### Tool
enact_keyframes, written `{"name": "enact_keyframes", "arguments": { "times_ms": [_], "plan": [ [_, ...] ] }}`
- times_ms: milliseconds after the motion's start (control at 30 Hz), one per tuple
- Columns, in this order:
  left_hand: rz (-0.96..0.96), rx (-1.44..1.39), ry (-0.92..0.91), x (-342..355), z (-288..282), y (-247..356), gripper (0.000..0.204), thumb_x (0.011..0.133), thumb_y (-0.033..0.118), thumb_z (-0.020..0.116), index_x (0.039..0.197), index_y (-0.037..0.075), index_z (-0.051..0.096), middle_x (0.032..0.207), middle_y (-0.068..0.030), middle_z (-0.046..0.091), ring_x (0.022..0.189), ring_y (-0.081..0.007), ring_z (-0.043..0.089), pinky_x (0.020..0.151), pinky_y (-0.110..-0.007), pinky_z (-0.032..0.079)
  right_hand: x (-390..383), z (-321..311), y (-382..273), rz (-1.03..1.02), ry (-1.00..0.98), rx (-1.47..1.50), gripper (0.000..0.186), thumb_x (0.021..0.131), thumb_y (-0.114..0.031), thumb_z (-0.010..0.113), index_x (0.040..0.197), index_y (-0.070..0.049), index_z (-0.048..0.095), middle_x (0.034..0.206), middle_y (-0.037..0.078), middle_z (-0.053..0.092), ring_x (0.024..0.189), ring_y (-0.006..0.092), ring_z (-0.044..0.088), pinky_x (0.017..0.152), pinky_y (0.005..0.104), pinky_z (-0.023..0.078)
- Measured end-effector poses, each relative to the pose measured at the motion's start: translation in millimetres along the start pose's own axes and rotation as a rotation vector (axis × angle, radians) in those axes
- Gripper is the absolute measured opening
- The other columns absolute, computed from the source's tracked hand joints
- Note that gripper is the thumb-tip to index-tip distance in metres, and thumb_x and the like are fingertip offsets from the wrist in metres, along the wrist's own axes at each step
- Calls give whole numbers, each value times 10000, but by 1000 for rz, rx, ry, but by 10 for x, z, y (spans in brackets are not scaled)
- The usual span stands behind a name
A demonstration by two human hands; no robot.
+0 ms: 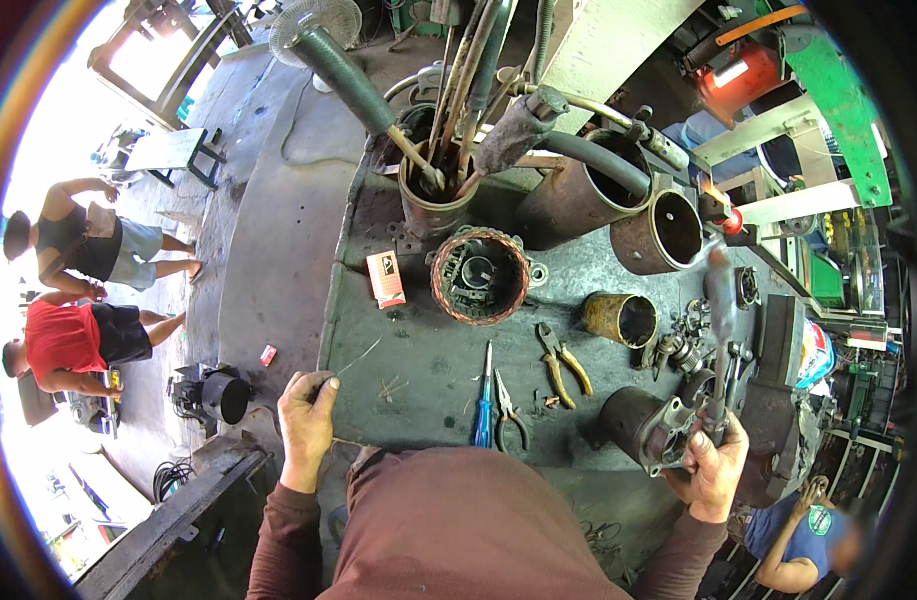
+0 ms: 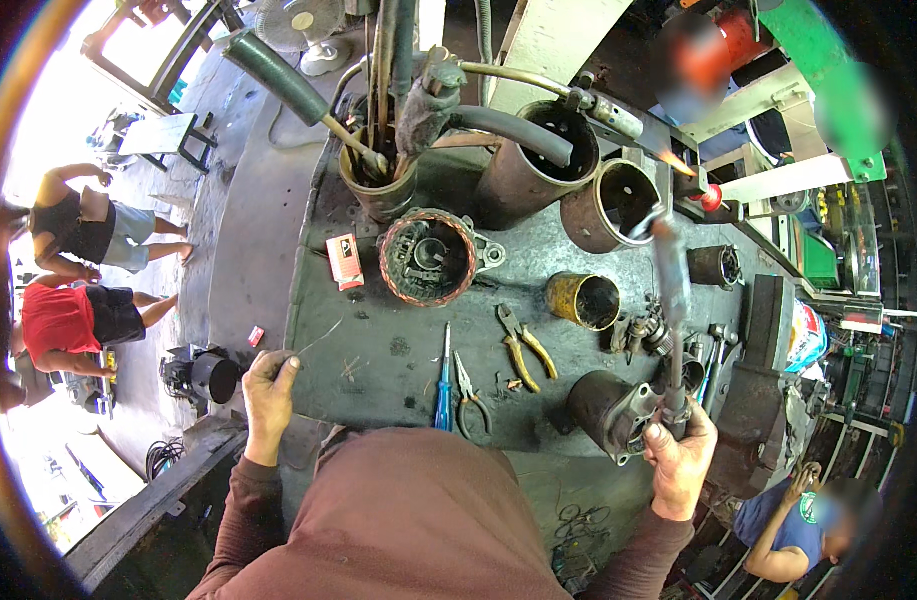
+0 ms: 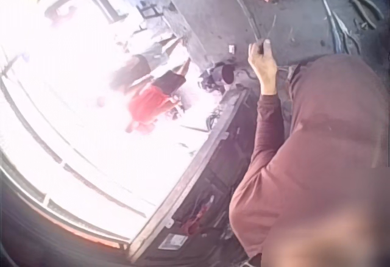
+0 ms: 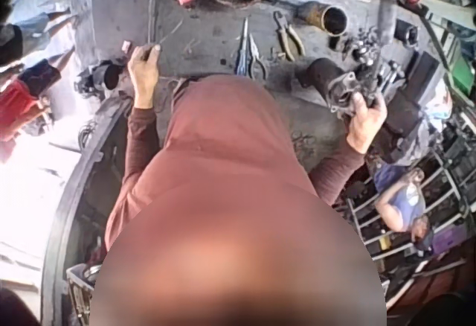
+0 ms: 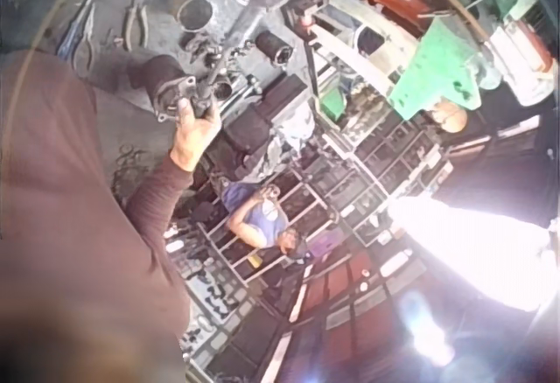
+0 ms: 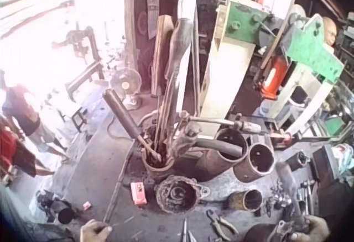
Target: The person uses a screwdriver and a thin metal wire to manipulate and adjust internal components of a cylindrical mechanical part on a workbench. They repeatedly insert the wire and turn the screwdriver while holding the part steady.
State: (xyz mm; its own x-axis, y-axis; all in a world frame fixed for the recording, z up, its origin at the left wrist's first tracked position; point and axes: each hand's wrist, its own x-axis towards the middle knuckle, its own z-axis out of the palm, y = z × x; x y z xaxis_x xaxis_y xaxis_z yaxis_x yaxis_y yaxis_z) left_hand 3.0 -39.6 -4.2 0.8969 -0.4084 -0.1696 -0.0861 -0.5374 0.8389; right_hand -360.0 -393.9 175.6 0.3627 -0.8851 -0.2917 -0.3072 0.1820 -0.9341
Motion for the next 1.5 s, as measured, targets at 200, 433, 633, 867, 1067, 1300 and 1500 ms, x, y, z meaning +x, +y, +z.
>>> {"name": "enact_keyframes", "arguments": {
  "times_ms": [200, 433, 633, 867, 1067, 1300, 1500],
  "plan": [
    [-6, 341, -152, 166, 7, 107, 187, 892, 93, 784, 1064, 19, 777, 957, -146, 684, 898, -326, 704, 798, -400, 551, 142, 428, 33, 69, -8, 278, 354, 1039, -248, 733, 1243, 14, 610, 813, 43, 583, 534, 87, 495, 435, 226, 361],
    [181, 453, -105, 99, -34, 196, 493, 799, 106, 812, 1274, 44, 695, 1177, -188, 626, 1029, -414, 670, 880, -476, 558, 357, 908, -194, 182, -48, 489, 313, 1106, -328, 634, 1229, -40, 635, 844, 46, 606, 562, 116, 498, 458, 255, 367],
    [97, 360, -52, 63, -63, 155, 500, 794, 74, 806, 1278, 31, 689, 1203, -182, 614, 1071, -421, 662, 900, -492, 555, 546, 1152, -294, 264, -57, 549, 335, 1106, -379, 630, 1211, -61, 632, 829, 33, 596, 617, 128, 517, 511, 264, 388],
    [177, 298, -50, 13, -7, 283, 456, 823, 56, 792, 1268, 27, 697, 1139, -144, 630, 762, -287, 651, 716, -412, 548, 610, 1255, -261, 236, -72, 494, 340, 1108, -405, 619, 1186, -75, 645, 841, 43, 645, 632, 161, 583, 528, 301, 445],
    [247, 7, -228, 55, 315, 539, 453, 877, 101, 803, 1303, -1, 689, 1154, -161, 689, 840, -263, 709, 774, -379, 592, 496, 1101, -65, 128, 81, 458, 370, 1124, -388, 583, 1313, -71, 610, 967, 73, 702, 688, 173, 681, 592, 385, 590],
    [-115, -508, -453, 318, 713, 828, 738, 977, 243, 801, 1569, -17, 445, 1392, -255, 645, 1254, -286, 660, 1046, -378, 542, -333, 631, 801, -89, 14, -59, 344, 1127, -281, 567, 1304, 7, 629, 862, 34, 635, 707, 113, 610, 634, 270, 506],
    [-370, -639, -457, 536, 952, 1022, 982, 961, 393, 792, 1694, 58, 232, 1570, -240, 478, 1362, -374, 551, 1086, -537, 496, -1127, 244, 2113, 250, -225, -702, 338, 1074, -294, 645, 1007, 26, 731, 712, 108, 674, 624, 214, 605, 659, 342, 532]
  ]
}}
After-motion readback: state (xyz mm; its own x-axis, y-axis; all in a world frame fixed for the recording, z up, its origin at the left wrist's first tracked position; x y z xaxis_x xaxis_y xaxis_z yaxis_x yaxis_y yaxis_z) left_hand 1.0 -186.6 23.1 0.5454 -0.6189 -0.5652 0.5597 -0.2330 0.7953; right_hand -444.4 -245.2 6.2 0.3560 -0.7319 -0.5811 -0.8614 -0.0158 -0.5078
